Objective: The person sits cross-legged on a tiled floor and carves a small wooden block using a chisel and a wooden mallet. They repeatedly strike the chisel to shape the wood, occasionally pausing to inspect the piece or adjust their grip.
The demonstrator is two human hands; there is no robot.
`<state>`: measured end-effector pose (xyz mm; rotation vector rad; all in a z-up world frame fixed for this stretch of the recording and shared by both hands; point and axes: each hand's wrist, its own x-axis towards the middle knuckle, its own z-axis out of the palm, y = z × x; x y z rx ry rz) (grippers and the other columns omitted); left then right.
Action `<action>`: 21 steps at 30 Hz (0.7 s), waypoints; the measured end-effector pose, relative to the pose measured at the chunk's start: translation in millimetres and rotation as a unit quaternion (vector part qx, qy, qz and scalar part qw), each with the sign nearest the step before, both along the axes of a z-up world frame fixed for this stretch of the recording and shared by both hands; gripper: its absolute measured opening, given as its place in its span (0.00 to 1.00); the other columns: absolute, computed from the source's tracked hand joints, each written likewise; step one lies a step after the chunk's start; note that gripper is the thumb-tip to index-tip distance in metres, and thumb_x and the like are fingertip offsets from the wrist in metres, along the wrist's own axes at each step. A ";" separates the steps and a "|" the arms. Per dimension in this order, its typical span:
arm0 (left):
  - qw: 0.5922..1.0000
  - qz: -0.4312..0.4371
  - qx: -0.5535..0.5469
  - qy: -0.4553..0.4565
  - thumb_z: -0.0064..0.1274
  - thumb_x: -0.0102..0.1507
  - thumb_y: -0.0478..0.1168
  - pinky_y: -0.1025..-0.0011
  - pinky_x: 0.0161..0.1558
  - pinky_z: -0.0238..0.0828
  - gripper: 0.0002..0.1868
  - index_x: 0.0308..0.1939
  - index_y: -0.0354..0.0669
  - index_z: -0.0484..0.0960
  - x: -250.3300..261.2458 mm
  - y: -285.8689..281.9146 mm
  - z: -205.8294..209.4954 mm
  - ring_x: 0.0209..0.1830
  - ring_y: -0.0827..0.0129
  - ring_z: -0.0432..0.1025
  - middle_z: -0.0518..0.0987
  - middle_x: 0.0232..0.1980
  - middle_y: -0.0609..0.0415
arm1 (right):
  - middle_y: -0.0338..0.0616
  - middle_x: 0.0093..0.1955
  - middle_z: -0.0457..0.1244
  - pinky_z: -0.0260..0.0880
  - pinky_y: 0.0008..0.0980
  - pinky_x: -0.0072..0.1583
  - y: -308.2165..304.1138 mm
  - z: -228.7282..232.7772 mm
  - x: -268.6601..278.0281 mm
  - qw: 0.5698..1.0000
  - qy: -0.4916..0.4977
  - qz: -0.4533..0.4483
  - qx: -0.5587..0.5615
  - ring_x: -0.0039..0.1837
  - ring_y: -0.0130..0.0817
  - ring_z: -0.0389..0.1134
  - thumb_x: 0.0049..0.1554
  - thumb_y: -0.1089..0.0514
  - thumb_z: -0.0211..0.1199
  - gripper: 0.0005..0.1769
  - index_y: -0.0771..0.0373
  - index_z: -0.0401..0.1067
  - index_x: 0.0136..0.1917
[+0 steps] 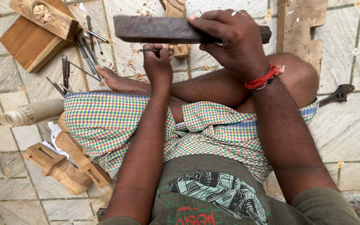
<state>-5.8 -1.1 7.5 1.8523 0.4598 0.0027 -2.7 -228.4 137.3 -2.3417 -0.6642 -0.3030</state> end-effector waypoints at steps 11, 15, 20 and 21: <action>0.964 -0.071 0.252 -0.049 0.50 0.67 0.38 0.52 0.45 0.75 0.09 0.43 0.33 0.75 -7.9 -6.8 -5.9 0.40 0.49 0.79 0.81 0.40 0.41 | 0.34 0.67 0.69 0.64 0.38 0.58 -3.0 -8.9 -1.6 0.999 -0.036 0.011 -0.032 0.62 0.32 0.72 0.55 0.58 0.78 0.33 0.50 0.73 0.73; 0.958 -0.093 0.269 -0.038 0.48 0.69 0.40 0.55 0.45 0.76 0.11 0.47 0.32 0.74 -10.3 -11.6 -7.2 0.41 0.51 0.79 0.80 0.41 0.41 | 0.33 0.65 0.69 0.64 0.39 0.57 -0.4 -4.3 -0.7 0.998 -0.029 0.027 -0.048 0.59 0.31 0.71 0.58 0.56 0.80 0.31 0.49 0.73 0.72; 0.986 -0.095 0.132 -0.041 0.52 0.67 0.37 0.64 0.51 0.80 0.07 0.47 0.37 0.76 -7.2 -4.6 1.2 0.45 0.61 0.82 0.84 0.44 0.46 | 0.35 0.63 0.70 0.65 0.41 0.58 -1.2 -16.8 -0.1 0.999 -0.013 -0.020 -0.038 0.60 0.34 0.72 0.54 0.59 0.79 0.32 0.52 0.74 0.70; 0.987 -0.089 0.111 -0.071 0.53 0.68 0.36 0.66 0.51 0.81 0.06 0.47 0.39 0.76 -5.8 -3.1 2.3 0.47 0.64 0.82 0.84 0.44 0.48 | 0.37 0.63 0.70 0.66 0.42 0.58 -3.6 -23.3 0.7 0.999 -0.005 -0.037 -0.029 0.60 0.35 0.72 0.54 0.61 0.78 0.32 0.53 0.74 0.70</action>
